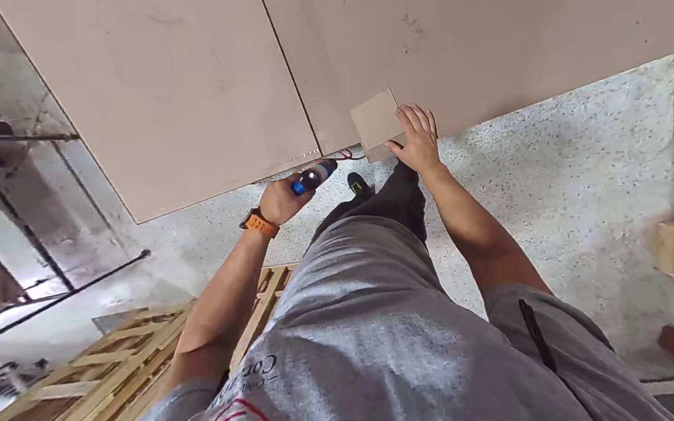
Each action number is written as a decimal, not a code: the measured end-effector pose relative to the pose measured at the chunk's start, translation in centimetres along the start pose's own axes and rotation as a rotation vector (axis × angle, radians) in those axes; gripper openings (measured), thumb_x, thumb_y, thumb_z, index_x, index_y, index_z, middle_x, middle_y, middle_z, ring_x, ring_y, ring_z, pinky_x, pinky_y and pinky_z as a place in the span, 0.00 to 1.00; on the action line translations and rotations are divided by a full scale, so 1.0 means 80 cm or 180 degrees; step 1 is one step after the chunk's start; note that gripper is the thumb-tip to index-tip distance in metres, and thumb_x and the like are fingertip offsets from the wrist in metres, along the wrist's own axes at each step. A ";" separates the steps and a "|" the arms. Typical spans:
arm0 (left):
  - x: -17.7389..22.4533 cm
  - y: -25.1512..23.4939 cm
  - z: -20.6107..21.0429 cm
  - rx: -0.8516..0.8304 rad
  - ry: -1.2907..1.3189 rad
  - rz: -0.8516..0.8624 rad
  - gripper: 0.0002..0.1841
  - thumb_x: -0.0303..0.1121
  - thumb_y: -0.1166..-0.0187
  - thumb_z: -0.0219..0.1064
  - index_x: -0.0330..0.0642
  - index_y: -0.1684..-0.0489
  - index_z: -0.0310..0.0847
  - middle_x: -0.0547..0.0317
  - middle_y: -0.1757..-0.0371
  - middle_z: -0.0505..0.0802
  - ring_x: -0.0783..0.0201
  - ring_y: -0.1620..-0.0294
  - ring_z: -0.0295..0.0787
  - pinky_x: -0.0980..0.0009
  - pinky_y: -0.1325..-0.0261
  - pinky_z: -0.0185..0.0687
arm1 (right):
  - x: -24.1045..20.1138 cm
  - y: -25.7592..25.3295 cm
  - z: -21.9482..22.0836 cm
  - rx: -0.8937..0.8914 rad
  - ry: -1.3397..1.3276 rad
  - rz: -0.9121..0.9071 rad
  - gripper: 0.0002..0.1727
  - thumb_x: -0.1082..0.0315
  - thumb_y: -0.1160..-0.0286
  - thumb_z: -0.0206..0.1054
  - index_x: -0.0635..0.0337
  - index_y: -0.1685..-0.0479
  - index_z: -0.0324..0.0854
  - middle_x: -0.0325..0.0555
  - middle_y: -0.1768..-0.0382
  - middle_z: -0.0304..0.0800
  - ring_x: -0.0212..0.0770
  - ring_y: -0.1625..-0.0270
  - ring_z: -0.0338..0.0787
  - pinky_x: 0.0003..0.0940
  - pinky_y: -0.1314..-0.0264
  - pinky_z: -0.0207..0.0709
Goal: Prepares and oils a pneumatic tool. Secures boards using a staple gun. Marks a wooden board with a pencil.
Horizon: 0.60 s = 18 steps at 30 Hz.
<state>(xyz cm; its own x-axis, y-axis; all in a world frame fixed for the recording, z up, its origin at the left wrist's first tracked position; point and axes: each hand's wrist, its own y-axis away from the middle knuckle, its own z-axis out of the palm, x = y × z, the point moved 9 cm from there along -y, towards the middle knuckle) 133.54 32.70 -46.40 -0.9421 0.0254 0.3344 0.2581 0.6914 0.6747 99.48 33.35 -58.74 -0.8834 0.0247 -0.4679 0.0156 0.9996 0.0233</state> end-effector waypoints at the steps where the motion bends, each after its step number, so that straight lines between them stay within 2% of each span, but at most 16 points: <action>1: 0.008 -0.010 0.000 -0.0006 -0.0063 0.0030 0.25 0.55 0.26 0.70 0.42 0.46 0.90 0.44 0.60 0.95 0.45 0.55 0.94 0.36 0.48 0.85 | 0.000 0.006 0.005 0.0076 -0.0032 -0.0040 0.47 0.33 0.27 0.66 0.47 0.09 0.62 0.40 0.09 0.63 0.47 0.05 0.55 0.60 0.03 0.39; 3: 0.023 -0.029 0.003 -0.0044 -0.0119 0.0058 0.24 0.54 0.26 0.71 0.42 0.46 0.90 0.44 0.60 0.95 0.45 0.56 0.94 0.36 0.48 0.85 | 0.000 0.013 0.010 0.0221 0.0001 -0.0080 0.48 0.31 0.24 0.61 0.46 0.06 0.58 0.40 0.07 0.60 0.46 0.05 0.54 0.61 0.03 0.38; 6: 0.039 -0.049 0.011 -0.0022 -0.0101 0.0077 0.21 0.52 0.26 0.73 0.44 0.48 0.91 0.45 0.62 0.95 0.46 0.58 0.94 0.37 0.49 0.86 | -0.001 0.014 0.015 0.0371 0.0020 -0.0106 0.45 0.31 0.21 0.56 0.44 0.07 0.60 0.38 0.08 0.62 0.45 0.05 0.56 0.62 0.04 0.38; 8: 0.047 -0.062 0.015 0.0023 -0.0127 0.0083 0.20 0.51 0.26 0.73 0.44 0.49 0.91 0.46 0.63 0.95 0.46 0.60 0.94 0.37 0.52 0.86 | -0.001 0.013 0.014 0.0448 0.0039 -0.0121 0.42 0.33 0.20 0.57 0.43 0.08 0.63 0.36 0.11 0.68 0.47 0.06 0.58 0.63 0.04 0.39; 12: 0.065 -0.076 0.015 0.0126 -0.0263 0.0145 0.21 0.52 0.26 0.74 0.47 0.44 0.90 0.46 0.62 0.95 0.45 0.61 0.95 0.36 0.54 0.86 | -0.001 0.019 0.013 0.0575 -0.0075 -0.0106 0.38 0.37 0.22 0.63 0.40 0.12 0.68 0.36 0.14 0.73 0.47 0.07 0.62 0.63 0.05 0.40; 16: 0.086 -0.085 0.011 0.0141 -0.0470 0.0307 0.20 0.49 0.26 0.75 0.47 0.44 0.90 0.46 0.62 0.96 0.44 0.61 0.95 0.35 0.55 0.86 | -0.002 0.020 0.011 0.0558 -0.0191 -0.0063 0.28 0.43 0.22 0.64 0.36 0.23 0.81 0.37 0.16 0.76 0.48 0.08 0.62 0.64 0.05 0.40; 18: 0.093 -0.091 0.011 0.0144 -0.0514 0.0327 0.19 0.48 0.26 0.74 0.47 0.45 0.90 0.46 0.63 0.96 0.45 0.62 0.95 0.36 0.56 0.86 | -0.001 0.021 0.012 0.0606 -0.0261 -0.0030 0.25 0.46 0.23 0.65 0.36 0.27 0.84 0.39 0.18 0.77 0.49 0.09 0.63 0.64 0.05 0.40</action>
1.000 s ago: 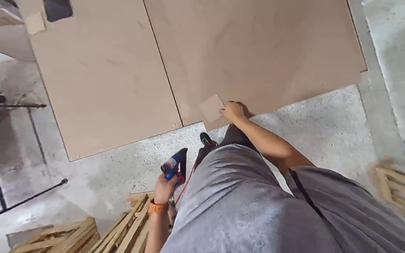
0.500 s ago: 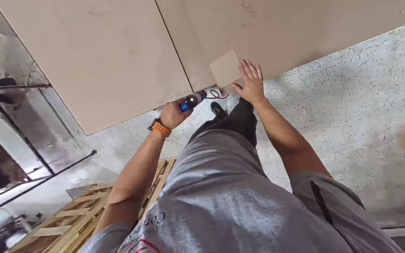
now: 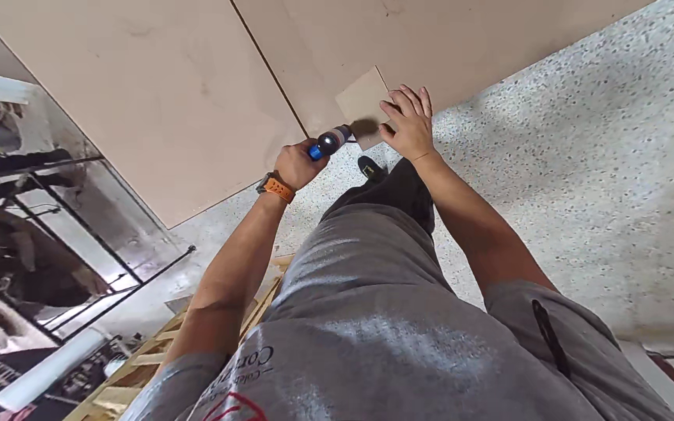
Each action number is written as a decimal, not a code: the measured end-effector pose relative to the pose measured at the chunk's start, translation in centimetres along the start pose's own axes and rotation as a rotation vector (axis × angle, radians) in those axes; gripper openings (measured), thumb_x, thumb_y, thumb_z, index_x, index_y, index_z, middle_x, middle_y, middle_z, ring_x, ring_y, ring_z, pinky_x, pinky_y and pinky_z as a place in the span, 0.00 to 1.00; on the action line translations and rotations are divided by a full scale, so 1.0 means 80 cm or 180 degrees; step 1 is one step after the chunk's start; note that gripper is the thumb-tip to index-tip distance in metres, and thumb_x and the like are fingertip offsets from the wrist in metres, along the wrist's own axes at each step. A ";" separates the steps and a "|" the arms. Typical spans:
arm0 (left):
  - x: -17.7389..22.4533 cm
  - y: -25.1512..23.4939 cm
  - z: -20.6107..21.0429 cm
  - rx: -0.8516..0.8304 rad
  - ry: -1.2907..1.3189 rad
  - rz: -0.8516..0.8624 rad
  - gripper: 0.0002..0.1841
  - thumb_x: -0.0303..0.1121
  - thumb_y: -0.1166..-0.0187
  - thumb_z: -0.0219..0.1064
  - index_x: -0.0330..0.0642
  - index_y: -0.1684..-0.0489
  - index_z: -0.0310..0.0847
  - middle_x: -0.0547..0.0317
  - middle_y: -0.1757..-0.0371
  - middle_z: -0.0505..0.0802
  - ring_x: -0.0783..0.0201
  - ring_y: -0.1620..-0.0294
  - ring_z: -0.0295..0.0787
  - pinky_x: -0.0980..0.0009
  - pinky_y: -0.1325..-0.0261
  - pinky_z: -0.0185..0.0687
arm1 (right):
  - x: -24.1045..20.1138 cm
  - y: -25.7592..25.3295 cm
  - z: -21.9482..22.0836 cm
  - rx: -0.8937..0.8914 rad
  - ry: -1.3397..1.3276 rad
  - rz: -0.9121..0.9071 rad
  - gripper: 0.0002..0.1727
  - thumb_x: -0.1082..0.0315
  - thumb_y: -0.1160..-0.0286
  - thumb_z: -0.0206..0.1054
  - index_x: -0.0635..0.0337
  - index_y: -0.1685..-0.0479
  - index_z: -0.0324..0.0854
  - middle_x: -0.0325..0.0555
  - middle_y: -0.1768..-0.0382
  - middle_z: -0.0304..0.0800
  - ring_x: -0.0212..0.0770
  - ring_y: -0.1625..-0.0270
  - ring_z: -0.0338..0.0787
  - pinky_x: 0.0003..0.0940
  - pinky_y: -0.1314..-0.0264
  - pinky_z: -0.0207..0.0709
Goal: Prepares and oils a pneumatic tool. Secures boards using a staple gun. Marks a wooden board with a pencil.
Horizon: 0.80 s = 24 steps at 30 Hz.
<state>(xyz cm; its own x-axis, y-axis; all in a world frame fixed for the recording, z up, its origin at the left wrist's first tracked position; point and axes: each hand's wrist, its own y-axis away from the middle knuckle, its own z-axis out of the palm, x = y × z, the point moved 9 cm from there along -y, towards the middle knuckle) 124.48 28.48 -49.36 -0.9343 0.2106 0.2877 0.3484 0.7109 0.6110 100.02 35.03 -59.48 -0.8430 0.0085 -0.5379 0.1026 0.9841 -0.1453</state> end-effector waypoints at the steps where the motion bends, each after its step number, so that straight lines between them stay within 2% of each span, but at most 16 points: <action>1: 0.002 -0.003 0.001 -0.0011 -0.0007 -0.0001 0.18 0.48 0.26 0.74 0.47 0.46 0.90 0.46 0.63 0.96 0.45 0.62 0.95 0.36 0.56 0.86 | 0.000 0.002 0.000 0.0013 -0.0022 0.0024 0.25 0.47 0.23 0.65 0.37 0.27 0.84 0.41 0.19 0.78 0.50 0.09 0.63 0.65 0.05 0.40; 3: 0.004 -0.007 0.005 -0.0023 0.0003 0.0022 0.18 0.48 0.26 0.74 0.47 0.48 0.91 0.47 0.65 0.95 0.45 0.64 0.95 0.37 0.58 0.86 | -0.001 0.007 -0.001 0.0020 -0.0043 0.0102 0.24 0.50 0.23 0.65 0.38 0.28 0.85 0.42 0.19 0.78 0.50 0.09 0.63 0.66 0.05 0.40; 6: 0.005 -0.013 0.009 -0.0013 0.0019 0.0040 0.17 0.47 0.26 0.74 0.47 0.49 0.91 0.47 0.65 0.95 0.46 0.65 0.94 0.38 0.59 0.86 | -0.003 0.004 -0.004 0.0127 -0.0079 0.0172 0.24 0.46 0.23 0.66 0.40 0.31 0.86 0.42 0.21 0.80 0.51 0.10 0.65 0.67 0.06 0.41; 10: 0.004 -0.020 0.017 -0.0063 -0.0017 0.0034 0.18 0.49 0.26 0.73 0.49 0.46 0.91 0.48 0.64 0.96 0.47 0.63 0.95 0.38 0.57 0.87 | -0.001 0.005 -0.003 0.0219 -0.0127 0.0183 0.23 0.47 0.24 0.67 0.41 0.32 0.87 0.42 0.22 0.81 0.51 0.10 0.66 0.68 0.06 0.41; 14: 0.010 -0.028 0.015 0.0001 -0.0073 0.0036 0.19 0.49 0.26 0.72 0.48 0.47 0.91 0.48 0.64 0.96 0.47 0.62 0.95 0.38 0.57 0.86 | 0.000 0.004 -0.003 0.0296 -0.0177 0.0162 0.22 0.48 0.25 0.68 0.41 0.33 0.87 0.41 0.23 0.82 0.50 0.11 0.67 0.68 0.06 0.42; 16: 0.016 -0.033 0.015 -0.0054 -0.0128 0.0007 0.19 0.49 0.25 0.72 0.46 0.45 0.90 0.45 0.61 0.96 0.44 0.59 0.96 0.35 0.54 0.86 | 0.000 0.003 -0.006 0.0284 -0.0211 0.0169 0.23 0.48 0.25 0.69 0.42 0.33 0.87 0.42 0.23 0.83 0.51 0.11 0.67 0.69 0.07 0.42; 18: 0.019 -0.039 0.014 -0.0118 -0.0197 -0.0059 0.18 0.47 0.25 0.72 0.43 0.48 0.89 0.43 0.62 0.95 0.41 0.59 0.95 0.34 0.54 0.85 | -0.002 0.003 -0.007 0.0286 -0.0216 0.0160 0.22 0.48 0.25 0.69 0.42 0.34 0.87 0.42 0.24 0.83 0.51 0.11 0.67 0.69 0.07 0.42; 20: 0.010 -0.026 0.002 -0.0031 -0.0122 -0.0101 0.19 0.48 0.26 0.72 0.44 0.46 0.89 0.44 0.63 0.95 0.44 0.61 0.95 0.35 0.56 0.86 | -0.003 0.006 -0.005 0.0283 -0.0216 0.0151 0.22 0.48 0.24 0.68 0.42 0.33 0.87 0.42 0.24 0.83 0.51 0.11 0.67 0.69 0.06 0.42; 22: -0.010 -0.001 -0.013 0.0090 0.0314 -0.0261 0.22 0.50 0.25 0.73 0.43 0.42 0.88 0.46 0.62 0.95 0.48 0.63 0.95 0.38 0.54 0.88 | 0.001 0.004 -0.006 0.0291 -0.0190 0.0145 0.22 0.47 0.24 0.68 0.41 0.34 0.87 0.41 0.24 0.83 0.50 0.11 0.67 0.68 0.06 0.41; 24: -0.042 0.035 -0.019 0.0108 0.0873 -0.0539 0.25 0.53 0.27 0.73 0.41 0.46 0.87 0.52 0.67 0.94 0.57 0.69 0.94 0.47 0.58 0.92 | 0.001 0.004 -0.005 0.0265 -0.0191 0.0150 0.22 0.47 0.24 0.68 0.41 0.34 0.88 0.40 0.24 0.83 0.50 0.11 0.67 0.67 0.06 0.41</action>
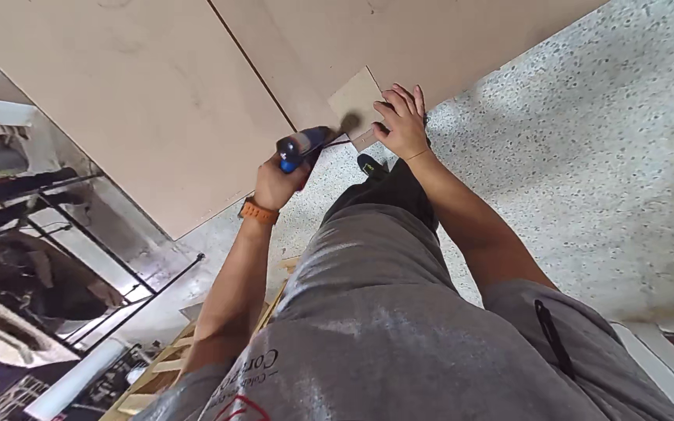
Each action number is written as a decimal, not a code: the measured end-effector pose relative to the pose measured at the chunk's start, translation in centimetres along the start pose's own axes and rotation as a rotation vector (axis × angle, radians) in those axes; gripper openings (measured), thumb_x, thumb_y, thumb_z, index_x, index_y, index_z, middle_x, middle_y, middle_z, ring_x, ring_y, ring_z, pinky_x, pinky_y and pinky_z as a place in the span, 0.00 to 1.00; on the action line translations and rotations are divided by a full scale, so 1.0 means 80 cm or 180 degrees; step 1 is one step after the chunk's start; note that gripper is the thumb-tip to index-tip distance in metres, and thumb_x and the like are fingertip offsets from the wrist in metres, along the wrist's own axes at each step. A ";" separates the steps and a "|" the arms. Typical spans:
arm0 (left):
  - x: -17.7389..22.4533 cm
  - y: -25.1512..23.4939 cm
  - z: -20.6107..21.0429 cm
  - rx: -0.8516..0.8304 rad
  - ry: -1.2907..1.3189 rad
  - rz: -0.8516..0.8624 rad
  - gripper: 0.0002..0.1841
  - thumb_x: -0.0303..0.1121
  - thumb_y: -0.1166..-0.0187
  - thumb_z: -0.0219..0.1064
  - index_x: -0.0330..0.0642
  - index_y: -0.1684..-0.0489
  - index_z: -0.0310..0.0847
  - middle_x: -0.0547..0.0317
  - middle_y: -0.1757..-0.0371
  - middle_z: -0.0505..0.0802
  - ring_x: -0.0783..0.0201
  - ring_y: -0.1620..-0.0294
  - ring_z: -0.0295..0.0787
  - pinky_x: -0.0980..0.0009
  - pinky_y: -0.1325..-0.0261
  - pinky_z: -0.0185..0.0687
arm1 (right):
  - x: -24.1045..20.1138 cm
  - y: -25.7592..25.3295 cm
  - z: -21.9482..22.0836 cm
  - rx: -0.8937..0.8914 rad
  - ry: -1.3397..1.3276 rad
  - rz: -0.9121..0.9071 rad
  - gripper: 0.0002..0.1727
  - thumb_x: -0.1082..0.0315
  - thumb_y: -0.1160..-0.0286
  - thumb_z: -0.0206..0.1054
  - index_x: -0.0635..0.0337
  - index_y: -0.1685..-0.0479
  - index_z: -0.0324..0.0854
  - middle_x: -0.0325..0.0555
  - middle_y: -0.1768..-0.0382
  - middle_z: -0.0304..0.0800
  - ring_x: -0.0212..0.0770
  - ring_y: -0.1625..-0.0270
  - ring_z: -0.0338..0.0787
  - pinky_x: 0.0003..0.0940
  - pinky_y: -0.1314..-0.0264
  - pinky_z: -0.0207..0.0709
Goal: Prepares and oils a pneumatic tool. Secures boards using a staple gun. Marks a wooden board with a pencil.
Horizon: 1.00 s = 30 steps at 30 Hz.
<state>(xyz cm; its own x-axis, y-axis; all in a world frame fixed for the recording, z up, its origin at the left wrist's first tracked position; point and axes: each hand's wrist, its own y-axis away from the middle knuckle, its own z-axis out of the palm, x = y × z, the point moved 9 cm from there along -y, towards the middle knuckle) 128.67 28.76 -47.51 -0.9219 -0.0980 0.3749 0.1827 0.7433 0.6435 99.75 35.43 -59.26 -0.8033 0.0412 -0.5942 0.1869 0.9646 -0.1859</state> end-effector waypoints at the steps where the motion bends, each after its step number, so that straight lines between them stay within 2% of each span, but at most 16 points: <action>1: -0.016 0.016 -0.004 -0.0037 0.0286 -0.0141 0.25 0.53 0.28 0.73 0.40 0.46 0.86 0.56 0.70 0.94 0.60 0.73 0.93 0.53 0.61 0.92 | -0.001 0.000 0.000 -0.0008 -0.0005 -0.0005 0.22 0.47 0.24 0.68 0.41 0.34 0.88 0.40 0.24 0.83 0.50 0.11 0.67 0.67 0.06 0.41; 5: -0.051 0.067 0.006 -0.0212 0.1199 -0.0306 0.22 0.48 0.26 0.73 0.37 0.49 0.83 0.62 0.77 0.90 0.65 0.80 0.88 0.63 0.71 0.90 | -0.001 -0.002 0.002 -0.0159 0.0061 0.0000 0.23 0.45 0.22 0.67 0.40 0.32 0.86 0.40 0.22 0.81 0.49 0.10 0.66 0.65 0.05 0.41; 8: -0.064 0.090 0.024 -0.0259 0.1475 -0.0281 0.26 0.46 0.25 0.73 0.35 0.37 0.77 0.58 0.71 0.92 0.63 0.77 0.90 0.62 0.69 0.92 | 0.001 0.003 -0.010 -0.0255 -0.0035 0.0019 0.25 0.44 0.22 0.67 0.41 0.29 0.85 0.42 0.20 0.79 0.48 0.10 0.66 0.63 0.04 0.42; 10: -0.064 0.103 0.035 -0.0268 0.1547 -0.0152 0.33 0.45 0.26 0.74 0.35 0.26 0.71 0.55 0.64 0.94 0.61 0.70 0.93 0.59 0.62 0.95 | 0.001 0.018 -0.030 -0.0250 -0.0088 0.0110 0.28 0.45 0.21 0.66 0.45 0.26 0.83 0.47 0.21 0.79 0.49 0.13 0.71 0.61 0.06 0.49; 12: -0.056 0.115 0.044 -0.0328 0.1827 0.0339 0.40 0.44 0.24 0.70 0.32 0.15 0.59 0.52 0.51 0.94 0.60 0.57 0.95 0.58 0.49 0.95 | 0.001 0.045 -0.056 -0.0303 -0.0223 0.0377 0.28 0.47 0.20 0.67 0.49 0.24 0.81 0.49 0.22 0.79 0.51 0.17 0.75 0.56 0.11 0.63; 13: -0.048 0.119 0.047 -0.0396 0.2161 0.0692 0.42 0.43 0.19 0.66 0.30 0.10 0.50 0.47 0.45 0.92 0.57 0.50 0.94 0.56 0.43 0.93 | 0.001 0.063 -0.068 -0.0416 -0.0335 0.0563 0.28 0.48 0.19 0.67 0.51 0.24 0.81 0.50 0.22 0.79 0.51 0.19 0.77 0.54 0.15 0.69; 15: -0.026 0.119 0.045 -0.0462 0.2911 0.1267 0.39 0.42 0.12 0.52 0.31 0.05 0.41 0.41 0.39 0.90 0.53 0.48 0.92 0.55 0.42 0.90 | 0.000 0.104 -0.087 -0.0670 -0.0572 0.0931 0.27 0.48 0.18 0.66 0.52 0.26 0.82 0.50 0.25 0.83 0.47 0.24 0.83 0.51 0.23 0.79; 17: 0.008 0.109 0.033 -0.0508 0.3425 0.1560 0.36 0.42 0.10 0.46 0.34 0.05 0.41 0.40 0.38 0.89 0.53 0.52 0.90 0.58 0.48 0.90 | -0.003 0.145 -0.092 -0.0993 -0.0890 0.1238 0.26 0.47 0.17 0.64 0.53 0.30 0.84 0.47 0.33 0.89 0.42 0.30 0.88 0.48 0.25 0.81; 19: 0.054 0.093 0.021 -0.0612 0.3781 0.1775 0.34 0.41 0.09 0.47 0.38 0.05 0.43 0.39 0.40 0.89 0.53 0.55 0.90 0.58 0.51 0.89 | -0.019 0.170 -0.092 -0.1272 -0.1241 0.1218 0.25 0.48 0.17 0.64 0.55 0.33 0.86 0.45 0.40 0.93 0.37 0.35 0.90 0.42 0.26 0.82; 20: 0.081 0.086 0.017 -0.0669 0.3923 0.1870 0.34 0.40 0.09 0.48 0.42 0.04 0.43 0.38 0.40 0.89 0.52 0.55 0.90 0.58 0.51 0.89 | -0.035 0.171 -0.094 -0.1396 -0.1387 0.1069 0.26 0.47 0.17 0.65 0.56 0.32 0.86 0.45 0.39 0.93 0.38 0.34 0.90 0.43 0.25 0.82; 22: 0.146 0.073 0.011 -0.0848 0.4103 0.2092 0.37 0.36 0.13 0.50 0.49 0.03 0.39 0.39 0.35 0.86 0.51 0.50 0.89 0.56 0.46 0.88 | -0.075 0.151 -0.108 -0.1664 -0.1570 0.0636 0.32 0.45 0.20 0.68 0.55 0.23 0.80 0.45 0.28 0.87 0.41 0.24 0.83 0.46 0.17 0.74; 24: 0.216 0.064 0.005 -0.0953 0.4186 0.2297 0.41 0.30 0.18 0.55 0.53 0.02 0.38 0.39 0.29 0.82 0.46 0.39 0.87 0.49 0.35 0.86 | -0.110 0.122 -0.127 -0.1944 -0.1776 0.0328 0.36 0.51 0.25 0.73 0.54 0.17 0.74 0.47 0.19 0.78 0.43 0.15 0.74 0.47 0.10 0.66; 25: 0.249 0.058 0.003 -0.0902 0.4132 0.2378 0.43 0.28 0.19 0.57 0.53 0.02 0.38 0.39 0.27 0.82 0.45 0.35 0.86 0.47 0.32 0.85 | -0.119 0.112 -0.137 -0.2114 -0.1949 0.0353 0.35 0.57 0.27 0.75 0.54 0.17 0.75 0.47 0.20 0.80 0.41 0.17 0.76 0.46 0.10 0.67; 26: 0.278 0.051 0.001 -0.0794 0.4029 0.2423 0.43 0.27 0.18 0.58 0.52 0.02 0.38 0.40 0.26 0.82 0.45 0.34 0.86 0.46 0.31 0.85 | -0.122 0.106 -0.146 -0.2302 -0.2138 0.0434 0.31 0.61 0.24 0.74 0.54 0.20 0.77 0.44 0.26 0.86 0.38 0.22 0.82 0.44 0.15 0.72; 28: 0.331 0.032 0.000 -0.0534 0.3769 0.2470 0.43 0.27 0.15 0.60 0.52 0.01 0.36 0.41 0.27 0.83 0.45 0.34 0.88 0.47 0.30 0.86 | -0.101 0.099 -0.167 -0.2558 -0.2598 0.0591 0.19 0.63 0.13 0.62 0.55 0.29 0.84 0.41 0.46 0.97 0.32 0.42 0.93 0.40 0.30 0.84; 30: 0.376 0.002 0.003 -0.0178 0.3415 0.2338 0.46 0.28 0.15 0.65 0.53 0.01 0.35 0.42 0.31 0.87 0.46 0.39 0.91 0.49 0.33 0.89 | -0.047 0.094 -0.195 -0.2505 -0.2881 0.0689 0.23 0.62 0.08 0.47 0.59 0.36 0.87 0.41 0.61 0.96 0.32 0.57 0.92 0.39 0.43 0.86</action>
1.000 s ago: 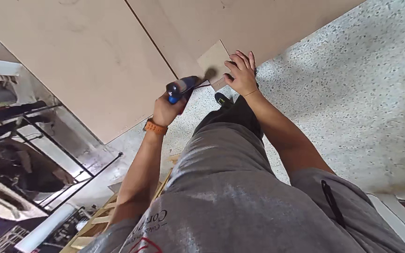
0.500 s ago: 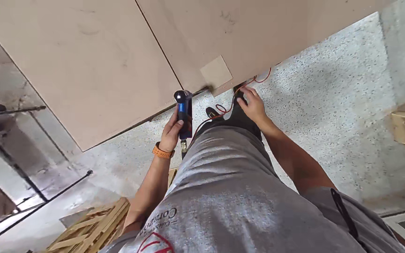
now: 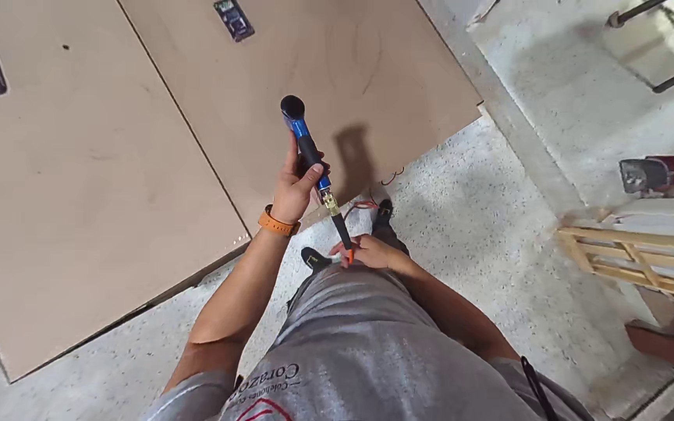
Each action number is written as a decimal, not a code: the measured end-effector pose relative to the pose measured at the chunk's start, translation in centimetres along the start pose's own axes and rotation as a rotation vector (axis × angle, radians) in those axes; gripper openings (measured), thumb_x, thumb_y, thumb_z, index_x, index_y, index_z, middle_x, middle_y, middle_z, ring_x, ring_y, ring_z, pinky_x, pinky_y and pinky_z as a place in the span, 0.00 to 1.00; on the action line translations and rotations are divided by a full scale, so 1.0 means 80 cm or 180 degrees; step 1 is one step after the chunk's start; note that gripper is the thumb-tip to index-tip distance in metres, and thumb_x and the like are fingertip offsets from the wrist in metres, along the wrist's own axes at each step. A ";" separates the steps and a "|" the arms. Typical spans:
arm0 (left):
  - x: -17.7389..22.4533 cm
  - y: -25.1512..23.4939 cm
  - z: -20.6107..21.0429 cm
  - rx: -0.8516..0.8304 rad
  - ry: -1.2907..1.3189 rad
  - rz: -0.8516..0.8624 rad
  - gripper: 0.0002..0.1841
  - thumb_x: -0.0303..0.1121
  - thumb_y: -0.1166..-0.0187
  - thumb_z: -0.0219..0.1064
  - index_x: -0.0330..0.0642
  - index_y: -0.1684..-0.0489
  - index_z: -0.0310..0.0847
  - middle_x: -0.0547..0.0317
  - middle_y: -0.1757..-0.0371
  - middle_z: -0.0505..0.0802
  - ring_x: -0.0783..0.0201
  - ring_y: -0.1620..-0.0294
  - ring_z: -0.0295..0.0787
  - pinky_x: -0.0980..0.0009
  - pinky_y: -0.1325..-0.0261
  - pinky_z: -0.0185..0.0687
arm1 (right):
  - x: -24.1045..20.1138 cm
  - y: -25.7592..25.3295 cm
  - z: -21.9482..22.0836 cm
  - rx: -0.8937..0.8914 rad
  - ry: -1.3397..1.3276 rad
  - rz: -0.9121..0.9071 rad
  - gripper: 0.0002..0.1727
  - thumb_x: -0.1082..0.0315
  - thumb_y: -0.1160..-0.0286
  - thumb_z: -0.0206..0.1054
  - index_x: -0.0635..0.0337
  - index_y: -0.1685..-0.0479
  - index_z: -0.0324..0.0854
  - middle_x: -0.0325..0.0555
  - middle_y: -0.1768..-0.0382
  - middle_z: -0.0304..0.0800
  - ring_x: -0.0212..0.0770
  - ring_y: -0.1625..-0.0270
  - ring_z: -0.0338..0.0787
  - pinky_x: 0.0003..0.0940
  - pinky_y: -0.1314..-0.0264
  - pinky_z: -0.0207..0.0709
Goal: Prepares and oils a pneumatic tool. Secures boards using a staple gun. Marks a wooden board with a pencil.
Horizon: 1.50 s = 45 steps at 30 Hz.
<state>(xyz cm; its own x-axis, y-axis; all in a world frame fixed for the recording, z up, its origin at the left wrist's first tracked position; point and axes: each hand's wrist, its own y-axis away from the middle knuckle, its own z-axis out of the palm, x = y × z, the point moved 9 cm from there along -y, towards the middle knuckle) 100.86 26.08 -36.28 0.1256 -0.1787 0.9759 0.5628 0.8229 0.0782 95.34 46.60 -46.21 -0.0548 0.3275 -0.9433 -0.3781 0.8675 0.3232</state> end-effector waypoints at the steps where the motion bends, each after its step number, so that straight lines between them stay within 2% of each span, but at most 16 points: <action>1: -0.009 -0.025 0.011 0.0205 -0.0308 -0.0078 0.48 0.29 0.18 0.69 0.54 0.01 0.36 0.43 0.33 0.88 0.49 0.42 0.93 0.51 0.36 0.91 | 0.013 0.017 -0.036 0.0152 -0.0135 0.0032 0.28 0.61 0.08 0.39 0.60 0.38 0.88 0.41 0.66 0.94 0.33 0.62 0.91 0.39 0.47 0.86; 4: -0.063 -0.108 0.045 0.0874 -0.1408 -0.0618 0.53 0.39 0.23 0.77 0.59 0.01 0.38 0.44 0.31 0.89 0.53 0.46 0.94 0.51 0.43 0.93 | 0.062 0.086 -0.163 0.1010 -0.0237 0.0457 0.32 0.49 0.05 0.38 0.59 0.40 0.88 0.41 0.68 0.91 0.34 0.64 0.88 0.40 0.53 0.86; 8: -0.146 -0.230 0.074 0.1142 -0.2202 -0.1315 0.53 0.45 0.22 0.75 0.53 0.01 0.36 0.35 0.28 0.86 0.39 0.31 0.88 0.37 0.27 0.80 | 0.096 0.167 -0.321 0.1521 0.0852 0.0918 0.24 0.46 0.16 0.61 0.53 0.35 0.86 0.45 0.58 0.94 0.40 0.57 0.92 0.49 0.49 0.87; 11: -0.190 -0.276 0.085 0.1259 -0.2500 -0.1890 0.54 0.47 0.23 0.75 0.53 0.01 0.34 0.32 0.34 0.89 0.37 0.33 0.88 0.38 0.27 0.80 | 0.092 0.215 -0.401 0.1729 0.1421 0.1344 0.19 0.49 0.17 0.66 0.51 0.39 0.86 0.46 0.62 0.94 0.44 0.61 0.92 0.54 0.53 0.86; 13: -0.203 -0.294 0.083 0.1350 -0.2557 -0.2161 0.56 0.49 0.25 0.76 0.53 0.01 0.34 0.31 0.31 0.87 0.37 0.30 0.86 0.41 0.25 0.79 | 0.079 0.228 -0.444 0.1936 0.1662 0.1395 0.18 0.53 0.17 0.65 0.53 0.39 0.87 0.48 0.65 0.93 0.47 0.63 0.92 0.57 0.55 0.85; 19: -0.205 -0.291 0.083 0.1002 -0.2615 -0.2323 0.48 0.47 0.19 0.69 0.47 0.01 0.39 0.31 0.27 0.85 0.38 0.27 0.85 0.40 0.23 0.77 | 0.086 0.210 -0.531 0.2474 0.1651 0.1484 0.18 0.59 0.16 0.66 0.58 0.35 0.85 0.53 0.63 0.93 0.49 0.61 0.91 0.59 0.52 0.83; 22: -0.169 -0.234 0.076 0.0697 -0.2696 -0.2088 0.41 0.43 0.16 0.64 0.49 0.03 0.49 0.36 0.35 0.90 0.41 0.33 0.88 0.40 0.27 0.80 | 0.081 0.183 -0.555 0.2484 0.1641 0.1412 0.23 0.61 0.17 0.68 0.59 0.26 0.80 0.58 0.48 0.94 0.52 0.47 0.94 0.58 0.39 0.84; 24: -0.149 -0.174 0.054 0.0727 -0.2531 -0.2017 0.35 0.41 0.16 0.65 0.45 0.07 0.60 0.39 0.36 0.91 0.43 0.35 0.89 0.42 0.26 0.80 | 0.062 0.164 -0.569 0.2518 0.1858 0.1284 0.29 0.62 0.19 0.69 0.62 0.20 0.75 0.65 0.32 0.86 0.58 0.33 0.88 0.60 0.29 0.79; 27: -0.141 -0.061 -0.013 0.1130 -0.2412 -0.2200 0.19 0.40 0.13 0.61 0.39 0.31 0.84 0.41 0.42 0.94 0.46 0.38 0.92 0.43 0.29 0.82 | 0.013 0.126 -0.583 0.2554 0.2289 0.1064 0.28 0.62 0.19 0.69 0.65 0.22 0.75 0.66 0.26 0.81 0.60 0.26 0.84 0.60 0.24 0.76; 31: -0.144 0.092 -0.103 0.1636 -0.2387 -0.2766 0.25 0.49 0.08 0.53 0.34 0.43 0.86 0.37 0.50 0.93 0.40 0.43 0.92 0.37 0.34 0.82 | -0.061 0.052 -0.563 0.2551 0.2516 0.0811 0.22 0.60 0.14 0.64 0.66 0.30 0.81 0.65 0.37 0.89 0.60 0.35 0.89 0.61 0.29 0.79; 33: -0.147 0.147 -0.142 0.1836 -0.2318 -0.2876 0.31 0.55 0.08 0.50 0.32 0.55 0.87 0.36 0.59 0.92 0.39 0.51 0.92 0.34 0.41 0.82 | -0.094 0.018 -0.535 0.2738 0.2394 0.0806 0.22 0.57 0.12 0.60 0.68 0.37 0.83 0.62 0.53 0.92 0.56 0.53 0.93 0.59 0.45 0.85; 36: -0.154 0.217 -0.198 0.2175 -0.2047 -0.2954 0.36 0.60 0.11 0.53 0.33 0.75 0.83 0.43 0.75 0.85 0.44 0.68 0.86 0.38 0.57 0.79 | -0.124 -0.046 -0.459 0.2771 0.1930 0.0886 0.28 0.53 0.07 0.48 0.71 0.51 0.84 0.57 0.71 0.86 0.48 0.77 0.84 0.52 0.68 0.82; 38: -0.157 0.243 -0.231 0.2146 -0.2028 -0.2926 0.31 0.57 0.11 0.57 0.33 0.71 0.82 0.44 0.74 0.86 0.46 0.67 0.86 0.40 0.56 0.79 | -0.125 -0.100 -0.402 0.2404 0.1765 0.0533 0.26 0.59 0.06 0.45 0.75 0.42 0.80 0.61 0.66 0.86 0.49 0.73 0.86 0.52 0.66 0.84; 40: -0.153 0.262 -0.252 0.1930 -0.2061 -0.2992 0.25 0.50 0.10 0.58 0.31 0.53 0.86 0.39 0.61 0.92 0.42 0.55 0.91 0.38 0.43 0.83 | -0.112 -0.139 -0.354 0.2064 0.1713 0.0398 0.25 0.62 0.07 0.46 0.74 0.25 0.72 0.64 0.55 0.89 0.51 0.65 0.90 0.51 0.61 0.87; 42: -0.144 0.275 -0.263 0.1947 -0.2127 -0.3067 0.29 0.53 0.09 0.55 0.30 0.59 0.87 0.38 0.65 0.91 0.40 0.58 0.90 0.35 0.46 0.81 | -0.109 -0.155 -0.329 0.1997 0.1701 0.0697 0.25 0.58 0.07 0.50 0.72 0.31 0.77 0.64 0.51 0.89 0.53 0.60 0.90 0.54 0.55 0.86; 45: -0.141 0.301 -0.276 0.2393 -0.1982 -0.2975 0.35 0.58 0.10 0.55 0.31 0.74 0.87 0.43 0.77 0.88 0.45 0.71 0.86 0.38 0.58 0.81 | -0.123 -0.179 -0.319 0.1834 0.2054 0.0980 0.31 0.45 0.08 0.47 0.63 0.50 0.88 0.54 0.60 0.93 0.49 0.63 0.93 0.55 0.55 0.87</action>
<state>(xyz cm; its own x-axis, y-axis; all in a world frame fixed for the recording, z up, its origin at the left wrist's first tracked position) 131.05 36.00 -49.88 -0.5564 -0.7224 0.4106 -0.3717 0.6583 0.6546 77.68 21.40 -43.47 -0.6477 0.4528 -0.6128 0.2485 0.8858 0.3919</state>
